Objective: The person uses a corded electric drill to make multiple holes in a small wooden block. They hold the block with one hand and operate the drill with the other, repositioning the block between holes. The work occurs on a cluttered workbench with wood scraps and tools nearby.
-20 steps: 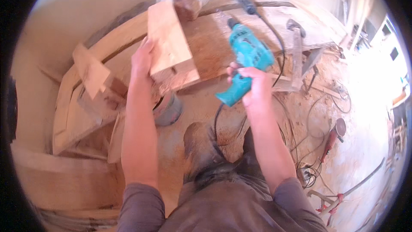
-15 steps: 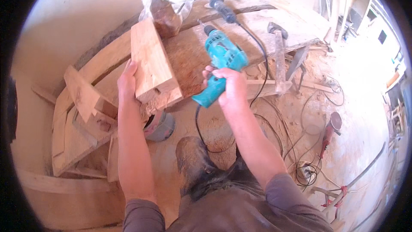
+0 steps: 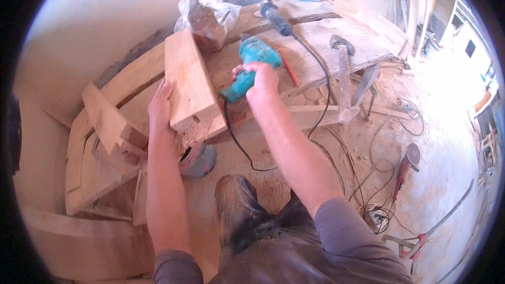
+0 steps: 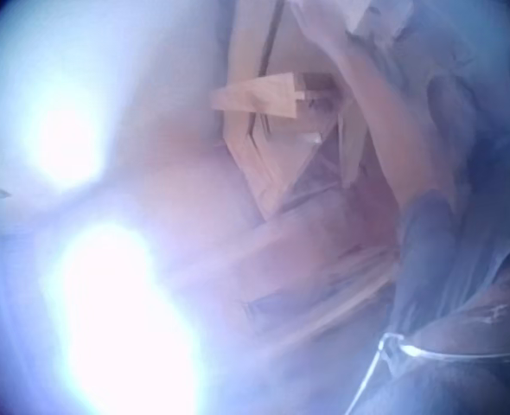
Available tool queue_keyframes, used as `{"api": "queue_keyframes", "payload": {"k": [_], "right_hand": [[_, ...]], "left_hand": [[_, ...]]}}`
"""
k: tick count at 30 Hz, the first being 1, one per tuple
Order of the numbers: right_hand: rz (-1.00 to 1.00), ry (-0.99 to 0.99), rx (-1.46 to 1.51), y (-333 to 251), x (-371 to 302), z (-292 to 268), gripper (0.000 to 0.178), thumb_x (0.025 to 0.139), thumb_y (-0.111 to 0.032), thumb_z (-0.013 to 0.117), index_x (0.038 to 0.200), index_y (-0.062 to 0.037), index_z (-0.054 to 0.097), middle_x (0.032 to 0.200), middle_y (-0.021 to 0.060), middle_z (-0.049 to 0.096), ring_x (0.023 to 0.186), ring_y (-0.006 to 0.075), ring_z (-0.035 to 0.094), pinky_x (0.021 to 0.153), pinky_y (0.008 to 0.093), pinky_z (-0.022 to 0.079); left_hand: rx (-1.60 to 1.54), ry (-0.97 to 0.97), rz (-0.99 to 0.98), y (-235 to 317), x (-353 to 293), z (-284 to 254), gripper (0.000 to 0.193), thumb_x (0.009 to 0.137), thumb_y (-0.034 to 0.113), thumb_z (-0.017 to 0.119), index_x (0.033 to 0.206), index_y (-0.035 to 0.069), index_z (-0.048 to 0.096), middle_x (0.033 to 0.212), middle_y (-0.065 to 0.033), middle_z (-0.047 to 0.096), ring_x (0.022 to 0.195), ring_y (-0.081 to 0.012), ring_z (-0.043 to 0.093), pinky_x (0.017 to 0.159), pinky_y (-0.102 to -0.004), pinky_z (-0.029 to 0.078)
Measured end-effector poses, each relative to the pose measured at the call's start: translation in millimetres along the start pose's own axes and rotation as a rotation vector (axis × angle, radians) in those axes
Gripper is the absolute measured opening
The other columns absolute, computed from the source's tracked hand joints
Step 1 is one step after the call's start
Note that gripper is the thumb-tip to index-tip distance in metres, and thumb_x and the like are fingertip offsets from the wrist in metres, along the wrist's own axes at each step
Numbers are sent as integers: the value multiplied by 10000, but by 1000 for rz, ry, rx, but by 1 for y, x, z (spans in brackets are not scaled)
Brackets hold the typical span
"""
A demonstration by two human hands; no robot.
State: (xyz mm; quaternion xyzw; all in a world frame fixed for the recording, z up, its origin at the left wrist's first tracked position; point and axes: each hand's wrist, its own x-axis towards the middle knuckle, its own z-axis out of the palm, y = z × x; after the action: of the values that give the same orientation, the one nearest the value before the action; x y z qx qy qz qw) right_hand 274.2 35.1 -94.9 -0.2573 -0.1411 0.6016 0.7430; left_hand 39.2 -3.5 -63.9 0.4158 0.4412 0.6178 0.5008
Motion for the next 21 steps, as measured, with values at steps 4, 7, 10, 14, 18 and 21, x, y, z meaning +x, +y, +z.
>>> {"api": "queue_keyframes", "payload": {"k": [4,7,10,14,18,21], "right_hand": [[60,-17,-39,-14,11,-13,324,792,21,634,1107,80,587,881,213,660,769,399,696,733,531,599],[-76,-2,-138,-21,-12,-24,367,825,47,668,1184,71,595,1131,191,672,1015,364,696,907,518,589],[-45,-16,-359,-40,-79,-33,545,881,38,645,1404,87,502,1235,204,651,1031,338,700,962,491,578],[-281,-65,-576,-31,-133,-45,616,879,46,658,1474,94,502,1287,216,678,1108,295,708,970,395,589],[-64,-252,-773,-9,-171,-33,522,931,-36,671,1430,70,560,1192,232,717,993,266,738,835,383,623],[153,-295,-749,15,-166,-28,330,1007,-212,654,1220,40,654,987,177,740,805,268,745,697,384,614]], "left_hand": [[-82,-64,-62,1,-2,10,581,1076,209,523,1599,-19,412,1412,-157,644,1169,-242,689,956,-402,571],[-83,-46,-75,-3,-10,6,622,1074,225,547,1629,7,371,1442,-165,623,1162,-253,694,972,-426,572],[-99,23,-87,10,-49,15,679,1055,230,595,1641,-6,347,1514,-184,569,1273,-271,638,1028,-408,539],[-119,58,-6,-4,-76,4,734,1037,226,643,1641,-43,325,1624,-209,461,1422,-291,539,1152,-370,442],[-113,133,22,-15,-111,9,682,1042,197,646,1594,-101,377,1612,-220,480,1441,-284,522,1207,-365,377],[-39,133,56,-38,-128,1,633,1041,188,653,1564,-98,436,1548,-197,539,1370,-265,556,1142,-354,422]]}}
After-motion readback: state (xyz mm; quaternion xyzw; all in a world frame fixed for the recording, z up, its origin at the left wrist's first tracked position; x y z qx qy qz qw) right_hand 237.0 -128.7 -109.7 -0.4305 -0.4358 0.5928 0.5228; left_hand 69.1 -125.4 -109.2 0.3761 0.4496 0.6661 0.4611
